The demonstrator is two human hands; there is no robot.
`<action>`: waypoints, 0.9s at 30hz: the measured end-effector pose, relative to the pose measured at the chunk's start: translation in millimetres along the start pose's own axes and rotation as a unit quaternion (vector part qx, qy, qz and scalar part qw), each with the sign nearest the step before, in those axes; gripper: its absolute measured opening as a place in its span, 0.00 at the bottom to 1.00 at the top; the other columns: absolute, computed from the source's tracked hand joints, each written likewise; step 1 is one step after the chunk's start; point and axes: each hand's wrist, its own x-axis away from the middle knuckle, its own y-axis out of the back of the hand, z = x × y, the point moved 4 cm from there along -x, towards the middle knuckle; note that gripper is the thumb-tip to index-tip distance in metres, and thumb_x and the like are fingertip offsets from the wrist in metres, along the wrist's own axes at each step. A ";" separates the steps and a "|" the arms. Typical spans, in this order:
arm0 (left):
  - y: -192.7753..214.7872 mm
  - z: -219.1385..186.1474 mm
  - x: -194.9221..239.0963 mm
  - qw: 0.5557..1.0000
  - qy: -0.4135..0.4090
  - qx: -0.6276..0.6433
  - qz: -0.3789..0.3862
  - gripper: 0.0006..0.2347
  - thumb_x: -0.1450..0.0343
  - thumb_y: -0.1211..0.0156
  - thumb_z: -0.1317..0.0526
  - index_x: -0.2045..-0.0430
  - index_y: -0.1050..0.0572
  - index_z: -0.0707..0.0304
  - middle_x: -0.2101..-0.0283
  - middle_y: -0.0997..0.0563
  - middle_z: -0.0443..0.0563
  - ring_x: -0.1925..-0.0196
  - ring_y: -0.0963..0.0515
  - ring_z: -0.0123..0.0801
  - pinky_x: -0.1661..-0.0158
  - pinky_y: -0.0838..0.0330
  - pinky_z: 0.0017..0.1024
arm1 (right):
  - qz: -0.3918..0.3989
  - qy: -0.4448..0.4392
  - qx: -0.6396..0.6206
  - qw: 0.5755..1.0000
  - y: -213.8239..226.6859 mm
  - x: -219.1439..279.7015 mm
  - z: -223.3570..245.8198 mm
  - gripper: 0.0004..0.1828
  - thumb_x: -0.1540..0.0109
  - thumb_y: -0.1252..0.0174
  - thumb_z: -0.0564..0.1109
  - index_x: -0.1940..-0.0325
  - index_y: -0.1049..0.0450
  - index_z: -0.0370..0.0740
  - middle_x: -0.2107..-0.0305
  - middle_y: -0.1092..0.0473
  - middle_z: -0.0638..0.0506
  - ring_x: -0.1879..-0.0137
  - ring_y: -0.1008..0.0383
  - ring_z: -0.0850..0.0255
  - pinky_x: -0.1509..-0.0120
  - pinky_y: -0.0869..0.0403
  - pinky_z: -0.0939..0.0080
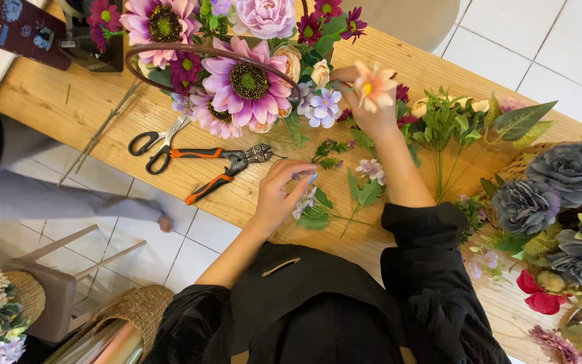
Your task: The person arranges artificial flowers into a basket, using their hands to place stems into the arrangement and moving small flower clusters around the work surface.
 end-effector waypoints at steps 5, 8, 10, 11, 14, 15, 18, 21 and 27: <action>-3.2 -0.2 -4.1 1.000 -0.008 -0.009 0.009 0.07 0.24 0.42 0.64 0.54 0.20 0.62 0.59 0.17 0.51 0.55 0.20 0.35 0.54 0.24 0.29 | 0.004 0.088 0.017 0.996 -0.5 -5.4 12.1 0.07 0.30 0.44 0.35 0.50 0.22 0.32 0.53 0.23 0.43 0.46 0.23 0.50 0.38 0.25 0.51; -2.9 -2.7 -5.8 1.000 -0.019 -0.021 0.012 0.07 0.24 0.42 0.63 0.55 0.21 0.62 0.58 0.17 0.51 0.55 0.20 0.37 0.50 0.29 0.33 | -0.002 0.085 -0.018 0.996 -1.9 -4.1 4.7 0.08 0.32 0.41 0.35 0.49 0.22 0.34 0.51 0.24 0.43 0.42 0.24 0.49 0.33 0.27 0.48; -3.6 -0.2 -5.5 1.000 -0.011 -0.014 0.011 0.07 0.23 0.43 0.63 0.55 0.20 0.62 0.58 0.17 0.51 0.56 0.20 0.35 0.55 0.26 0.30 | 0.040 0.069 -0.024 0.997 -4.7 -4.9 4.6 0.09 0.31 0.44 0.30 0.47 0.25 0.35 0.51 0.25 0.43 0.43 0.24 0.52 0.32 0.24 0.55; -4.1 1.7 -4.6 1.000 -0.010 -0.014 0.011 0.07 0.23 0.43 0.63 0.55 0.20 0.62 0.58 0.17 0.51 0.56 0.20 0.35 0.55 0.26 0.30 | 0.040 0.068 -0.025 0.997 -2.3 -8.6 16.7 0.09 0.31 0.44 0.30 0.47 0.25 0.35 0.51 0.25 0.43 0.43 0.24 0.52 0.32 0.24 0.55; -4.9 4.7 -4.8 1.000 -0.010 -0.022 0.009 0.07 0.24 0.42 0.63 0.55 0.20 0.63 0.58 0.17 0.53 0.55 0.19 0.38 0.51 0.27 0.34 | -0.024 0.168 -0.061 0.984 7.0 -13.5 42.7 0.07 0.31 0.44 0.29 0.52 0.23 0.32 0.57 0.25 0.40 0.47 0.24 0.49 0.40 0.24 0.50; -5.3 3.2 -6.5 0.999 -0.018 -0.026 0.012 0.08 0.23 0.43 0.63 0.54 0.21 0.63 0.58 0.17 0.52 0.55 0.19 0.38 0.50 0.27 0.34 | -0.017 0.165 -0.055 0.985 5.1 -12.6 36.8 0.07 0.32 0.43 0.28 0.53 0.23 0.31 0.57 0.24 0.40 0.48 0.23 0.49 0.40 0.23 0.50; -8.9 -2.0 -19.5 0.999 -0.035 -0.014 0.002 0.11 0.24 0.41 0.63 0.49 0.22 0.64 0.62 0.17 0.55 0.60 0.18 0.40 0.56 0.25 0.35 | -0.023 0.149 -0.077 0.985 5.9 -12.1 34.5 0.06 0.33 0.41 0.31 0.53 0.21 0.34 0.58 0.23 0.40 0.50 0.22 0.47 0.41 0.23 0.48; -14.3 -3.1 -30.5 1.000 -0.029 -0.005 0.007 0.18 0.25 0.40 0.65 0.39 0.29 0.66 0.65 0.17 0.61 0.64 0.18 0.43 0.62 0.21 0.37 | -0.036 0.150 -0.134 0.979 7.7 -8.0 40.6 0.06 0.33 0.41 0.33 0.53 0.20 0.34 0.59 0.23 0.39 0.52 0.21 0.45 0.43 0.24 0.47; -13.6 -44.6 -78.9 0.985 0.102 -0.100 0.095 0.30 0.23 0.43 0.66 0.28 0.52 0.69 0.69 0.19 0.67 0.72 0.18 0.46 0.69 0.21 0.37 | -0.076 0.141 -0.120 0.980 5.8 -2.6 66.1 0.05 0.35 0.40 0.27 0.54 0.22 0.24 0.62 0.24 0.29 0.56 0.20 0.40 0.50 0.22 0.41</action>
